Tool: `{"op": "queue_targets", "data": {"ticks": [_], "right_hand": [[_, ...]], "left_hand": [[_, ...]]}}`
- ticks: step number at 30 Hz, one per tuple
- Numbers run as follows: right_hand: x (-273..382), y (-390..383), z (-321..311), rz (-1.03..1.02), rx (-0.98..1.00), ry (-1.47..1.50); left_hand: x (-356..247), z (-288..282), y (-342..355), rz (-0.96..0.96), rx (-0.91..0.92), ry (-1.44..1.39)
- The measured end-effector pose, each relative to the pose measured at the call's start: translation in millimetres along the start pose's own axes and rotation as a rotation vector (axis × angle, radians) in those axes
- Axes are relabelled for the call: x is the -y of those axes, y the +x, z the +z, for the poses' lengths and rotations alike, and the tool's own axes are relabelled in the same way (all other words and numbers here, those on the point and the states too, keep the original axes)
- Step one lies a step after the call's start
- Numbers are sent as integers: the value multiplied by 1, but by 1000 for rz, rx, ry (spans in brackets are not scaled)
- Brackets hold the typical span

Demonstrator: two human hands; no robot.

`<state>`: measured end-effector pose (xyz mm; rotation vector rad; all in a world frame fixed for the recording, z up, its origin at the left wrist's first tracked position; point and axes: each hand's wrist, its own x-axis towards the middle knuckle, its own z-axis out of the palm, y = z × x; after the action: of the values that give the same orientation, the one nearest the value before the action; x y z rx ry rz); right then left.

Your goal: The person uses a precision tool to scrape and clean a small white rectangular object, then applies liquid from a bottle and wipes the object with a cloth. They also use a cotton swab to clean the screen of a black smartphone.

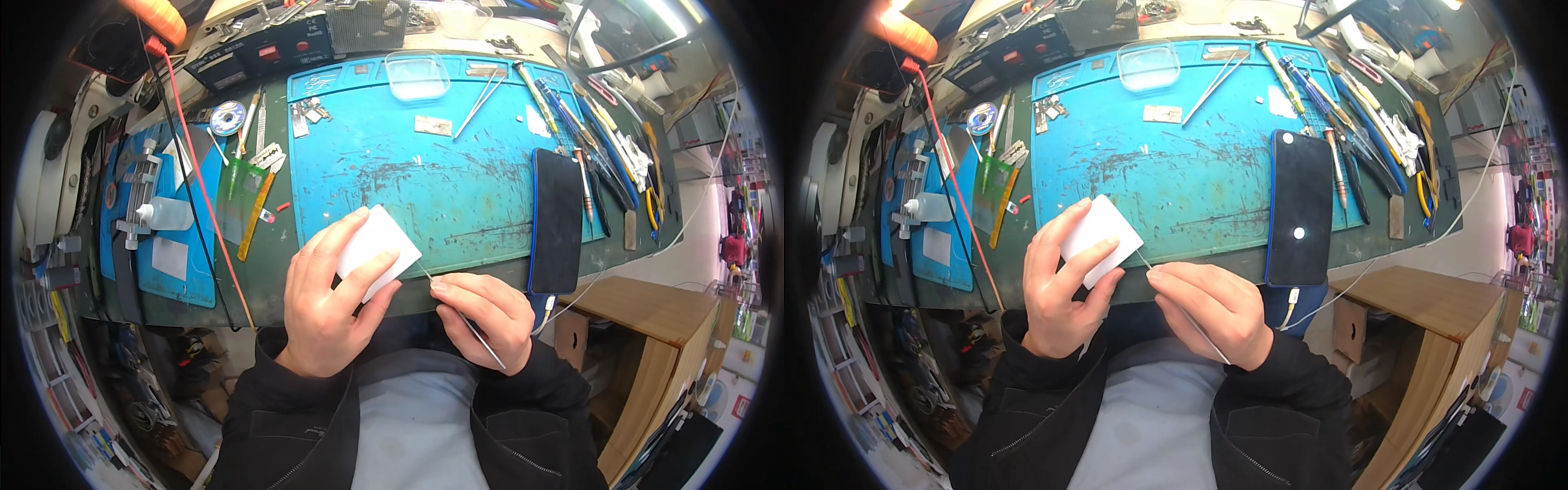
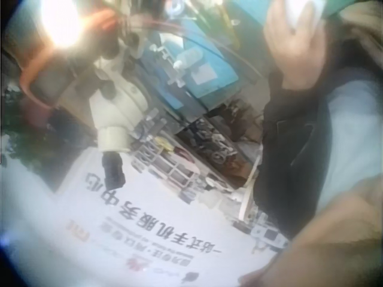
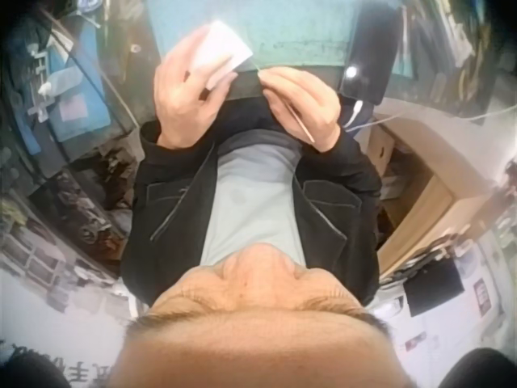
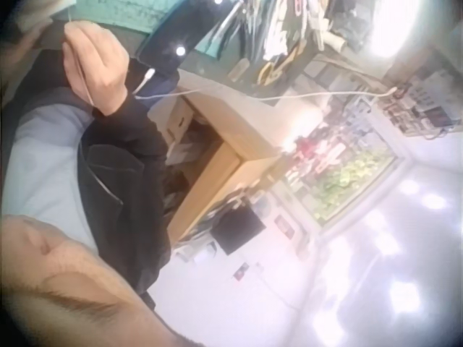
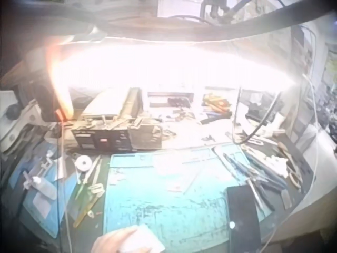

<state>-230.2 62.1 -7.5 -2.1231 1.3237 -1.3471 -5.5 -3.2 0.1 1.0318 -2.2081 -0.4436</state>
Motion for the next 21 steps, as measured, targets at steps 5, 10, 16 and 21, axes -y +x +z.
{"op": "queue_targets", "data": {"ticks": [5, 10, 16, 21], "right_hand": [[-1, 1, 1, 11, -17, 7], [-1, 3, 0, 22, -9, 14], [2, 4, 0, 35, -22, 22], [1, 3, 0, 37, -25, 22]], "left_hand": [[2, 0, 1, 1, 19, -5], [1, 1, 1, -2, 21, 9], [1, 2, 1, 14, -7, 19], [1, 2, 1, 8, -13, 12]]}}
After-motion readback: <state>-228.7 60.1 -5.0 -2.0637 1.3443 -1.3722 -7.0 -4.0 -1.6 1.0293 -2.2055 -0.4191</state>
